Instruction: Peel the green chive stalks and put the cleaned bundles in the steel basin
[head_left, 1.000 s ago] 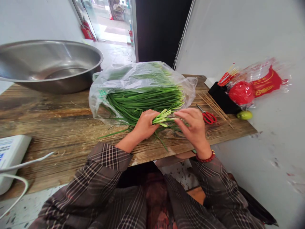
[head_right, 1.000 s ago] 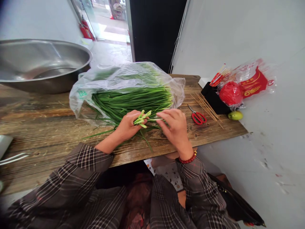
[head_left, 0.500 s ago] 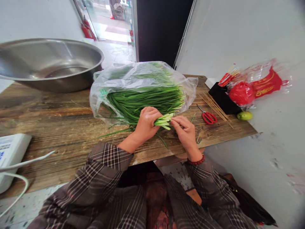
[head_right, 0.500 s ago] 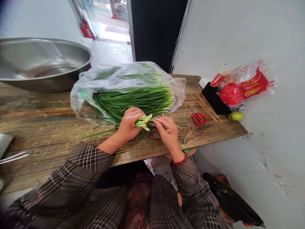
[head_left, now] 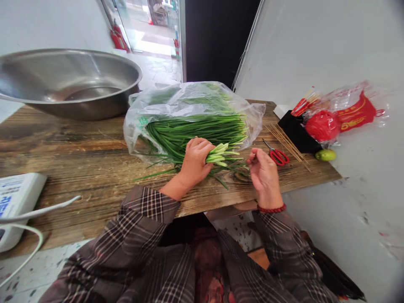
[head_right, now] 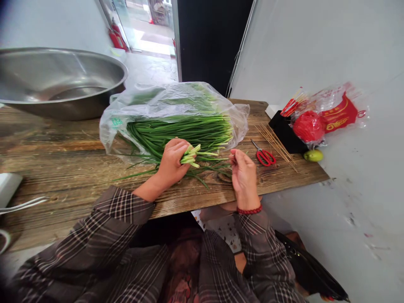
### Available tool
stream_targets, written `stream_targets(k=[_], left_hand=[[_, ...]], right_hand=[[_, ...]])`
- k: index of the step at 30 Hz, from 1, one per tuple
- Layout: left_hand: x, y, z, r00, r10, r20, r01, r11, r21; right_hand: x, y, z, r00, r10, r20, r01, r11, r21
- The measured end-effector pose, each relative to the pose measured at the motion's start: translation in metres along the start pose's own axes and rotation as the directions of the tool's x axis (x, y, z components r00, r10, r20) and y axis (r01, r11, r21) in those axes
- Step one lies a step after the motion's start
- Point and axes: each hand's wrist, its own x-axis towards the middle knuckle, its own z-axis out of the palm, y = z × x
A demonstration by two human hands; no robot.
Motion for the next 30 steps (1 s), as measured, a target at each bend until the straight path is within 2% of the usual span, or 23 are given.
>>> stream_targets(k=[2,3,5,6,8,12,14,15,17,19,21,23,26,30], left_hand=[[0.001,-0.001,0.000,0.997,-0.074,-0.025,0.072,0.995,-0.070],[0.002,-0.001,0.000,0.993,-0.117,-0.030,0.112,0.987,-0.117],[0.003,0.000,0.000,0.982,-0.188,-0.028,0.177,0.961,-0.213],[0.003,0.000,0.000,0.978,-0.207,-0.028,0.193,0.949,-0.248],[0.004,0.000,0.000,0.976,-0.213,-0.037,0.193,0.938,-0.287],[0.005,-0.001,-0.001,0.979,-0.202,-0.037,0.183,0.939,-0.292],[0.005,-0.001,-0.001,0.975,-0.221,-0.029,0.203,0.933,-0.296],[0.005,-0.001,-0.001,0.972,-0.233,-0.023,0.215,0.928,-0.304],[0.006,-0.001,-0.001,0.969,-0.247,-0.009,0.230,0.915,-0.332],[0.006,-0.001,-0.001,0.971,-0.240,0.010,0.228,0.908,-0.353],[0.005,-0.002,0.000,0.975,-0.222,0.031,0.218,0.907,-0.362],[0.005,-0.003,0.001,0.979,-0.196,0.060,0.205,0.908,-0.366],[0.005,-0.004,0.002,0.984,-0.113,0.140,0.158,0.915,-0.371],[0.005,-0.004,0.003,0.981,-0.028,0.191,0.093,0.935,-0.341]], right_hand=[[0.006,-0.005,-0.020,0.991,-0.077,0.111,0.105,0.957,-0.271],[0.009,-0.007,-0.027,0.972,-0.115,0.203,0.192,0.887,-0.419],[0.013,-0.008,-0.035,0.907,-0.162,0.390,0.388,0.686,-0.616],[0.015,-0.007,-0.036,0.872,-0.179,0.456,0.465,0.598,-0.653],[0.018,-0.003,-0.032,0.830,-0.201,0.520,0.545,0.496,-0.676],[0.022,0.007,-0.020,0.811,-0.176,0.557,0.575,0.412,-0.707],[0.024,0.009,-0.018,0.822,-0.186,0.538,0.559,0.438,-0.704],[0.025,0.010,-0.017,0.833,-0.201,0.515,0.542,0.481,-0.689],[0.024,0.007,-0.015,0.867,-0.217,0.449,0.481,0.601,-0.638],[0.022,0.002,-0.011,0.906,-0.181,0.382,0.385,0.725,-0.571],[0.017,-0.007,-0.005,0.928,-0.149,0.340,0.313,0.808,-0.499],[0.011,-0.016,0.003,0.928,-0.183,0.325,0.318,0.845,-0.430],[0.002,-0.027,0.015,0.903,-0.268,0.336,0.384,0.855,-0.350],[-0.005,-0.028,0.024,0.894,-0.264,0.363,0.375,0.883,-0.282]])
